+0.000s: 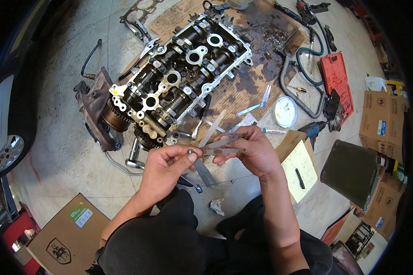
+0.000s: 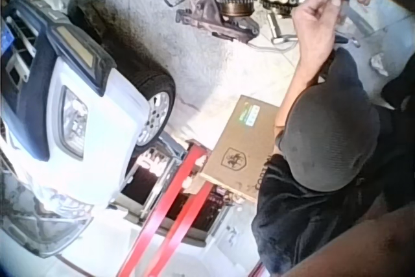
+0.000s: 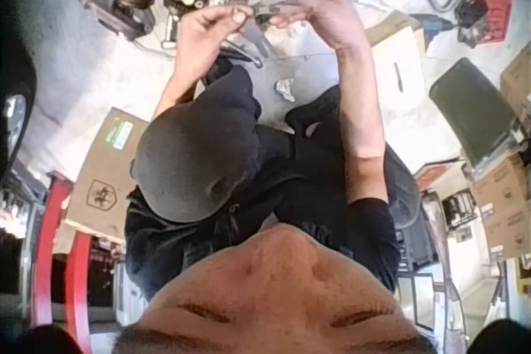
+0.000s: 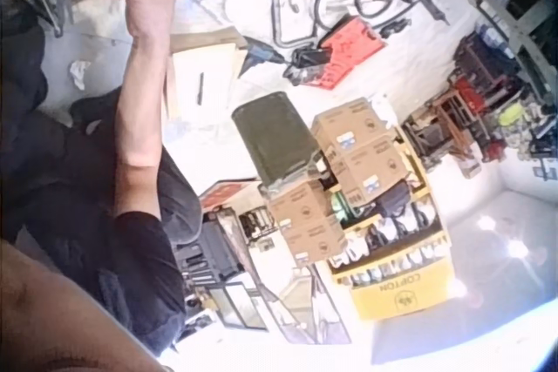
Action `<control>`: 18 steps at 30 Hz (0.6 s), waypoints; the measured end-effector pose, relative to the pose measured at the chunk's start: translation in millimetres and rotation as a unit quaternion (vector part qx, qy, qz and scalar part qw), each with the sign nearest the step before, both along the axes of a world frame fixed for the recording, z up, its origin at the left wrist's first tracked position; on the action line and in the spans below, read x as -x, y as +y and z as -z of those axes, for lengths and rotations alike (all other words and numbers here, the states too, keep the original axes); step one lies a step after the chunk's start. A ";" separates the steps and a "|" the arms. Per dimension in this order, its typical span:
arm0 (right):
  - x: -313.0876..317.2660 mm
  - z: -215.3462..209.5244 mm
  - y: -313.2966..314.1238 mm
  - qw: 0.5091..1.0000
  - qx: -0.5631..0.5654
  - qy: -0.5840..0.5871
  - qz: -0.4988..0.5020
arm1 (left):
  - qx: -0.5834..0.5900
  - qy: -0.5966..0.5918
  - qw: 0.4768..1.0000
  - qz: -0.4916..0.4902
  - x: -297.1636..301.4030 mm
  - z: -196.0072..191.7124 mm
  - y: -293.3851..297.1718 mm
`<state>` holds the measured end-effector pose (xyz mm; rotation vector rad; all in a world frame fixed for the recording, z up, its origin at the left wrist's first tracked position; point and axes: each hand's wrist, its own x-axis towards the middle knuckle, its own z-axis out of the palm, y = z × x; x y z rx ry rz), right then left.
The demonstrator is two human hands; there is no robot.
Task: The person measures engine valve clearances using feeler gauges on a disassembled cylinder head, records values on a notepad, and adjusts components with a wrench. The person repeatedly inserts and removes feeler gauges, writes down measurements, and manipulates small engine parts.
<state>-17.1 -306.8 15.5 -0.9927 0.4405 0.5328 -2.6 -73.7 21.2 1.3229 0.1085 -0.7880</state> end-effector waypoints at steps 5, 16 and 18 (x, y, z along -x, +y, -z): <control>3.2 4.1 1.1 0.997 -0.013 -0.030 0.074 | -0.010 -0.004 1.000 -0.001 -1.3 -2.7 -1.1; -0.8 5.5 -4.1 1.000 0.004 0.027 -0.010 | -0.037 0.007 0.999 0.033 -3.5 2.9 0.0; -2.1 1.9 -3.0 0.998 -0.005 0.055 -0.012 | -0.042 0.014 0.998 0.041 -4.4 2.6 -0.6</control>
